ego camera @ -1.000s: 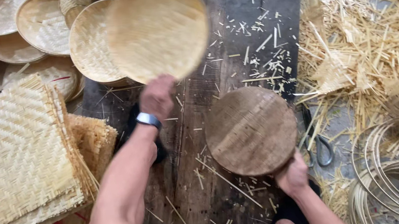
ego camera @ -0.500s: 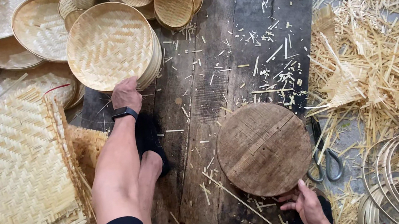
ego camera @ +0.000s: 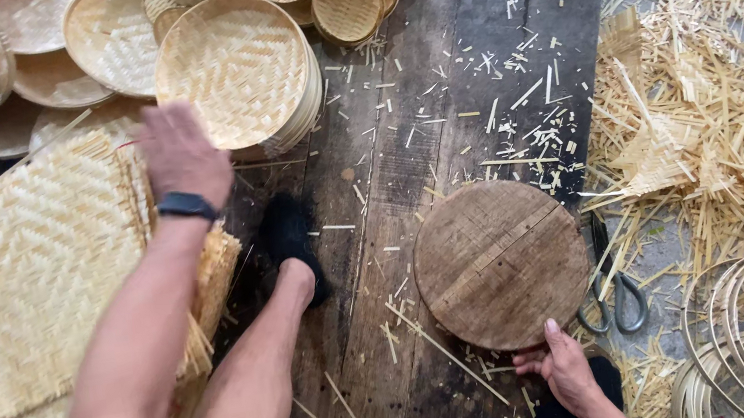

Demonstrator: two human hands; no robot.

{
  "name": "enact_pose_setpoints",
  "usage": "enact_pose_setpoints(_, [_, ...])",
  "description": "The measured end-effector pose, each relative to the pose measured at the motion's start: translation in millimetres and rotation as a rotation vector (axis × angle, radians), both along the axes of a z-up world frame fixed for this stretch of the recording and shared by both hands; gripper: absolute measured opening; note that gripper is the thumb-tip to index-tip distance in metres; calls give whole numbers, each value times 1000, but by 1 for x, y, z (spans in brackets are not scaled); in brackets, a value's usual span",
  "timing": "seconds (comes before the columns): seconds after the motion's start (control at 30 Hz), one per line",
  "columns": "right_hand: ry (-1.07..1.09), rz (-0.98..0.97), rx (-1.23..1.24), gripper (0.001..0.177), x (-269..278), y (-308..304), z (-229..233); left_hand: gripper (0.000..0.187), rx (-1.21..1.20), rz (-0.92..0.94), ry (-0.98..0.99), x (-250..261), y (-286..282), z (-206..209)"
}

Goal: The person places a circular bamboo frame onto a square woven mat, presses it down, and uses shears to trim the excess matting around the frame's edge. The person then flips the frame, removes a wooden block, and stacks the finished basket with others.

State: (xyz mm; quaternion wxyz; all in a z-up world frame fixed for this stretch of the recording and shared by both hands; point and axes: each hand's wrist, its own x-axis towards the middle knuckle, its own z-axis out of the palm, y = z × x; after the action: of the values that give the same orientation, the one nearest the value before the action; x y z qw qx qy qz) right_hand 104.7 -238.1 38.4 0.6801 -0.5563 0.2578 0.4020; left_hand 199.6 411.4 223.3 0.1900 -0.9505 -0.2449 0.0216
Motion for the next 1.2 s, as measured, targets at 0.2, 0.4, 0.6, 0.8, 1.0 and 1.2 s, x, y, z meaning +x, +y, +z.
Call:
enact_pose_setpoints(0.2, [169,121,117,63,4,26,24,104,-395,706,58,-97,35,73])
enact_pose_setpoints(0.4, [109,152,64,64,-3,11,11,50,-406,580,-114,-129,27,71])
enact_pose_setpoints(0.6, [119,153,21,67,-10,3,10,35,-171,312,100,-175,-22,58])
enact_pose_setpoints(0.8, [140,77,76,63,-18,-8,-14,18,-383,249,-324,-205,-8,64])
enact_pose_setpoints(1.0, [51,8,104,58,-20,-21,-28,27,238,25,-398,-177,0,150])
enact_pose_setpoints(1.2, [-332,-141,-121,64,15,-20,26,11,-132,-592,-443,-97,-186,162])
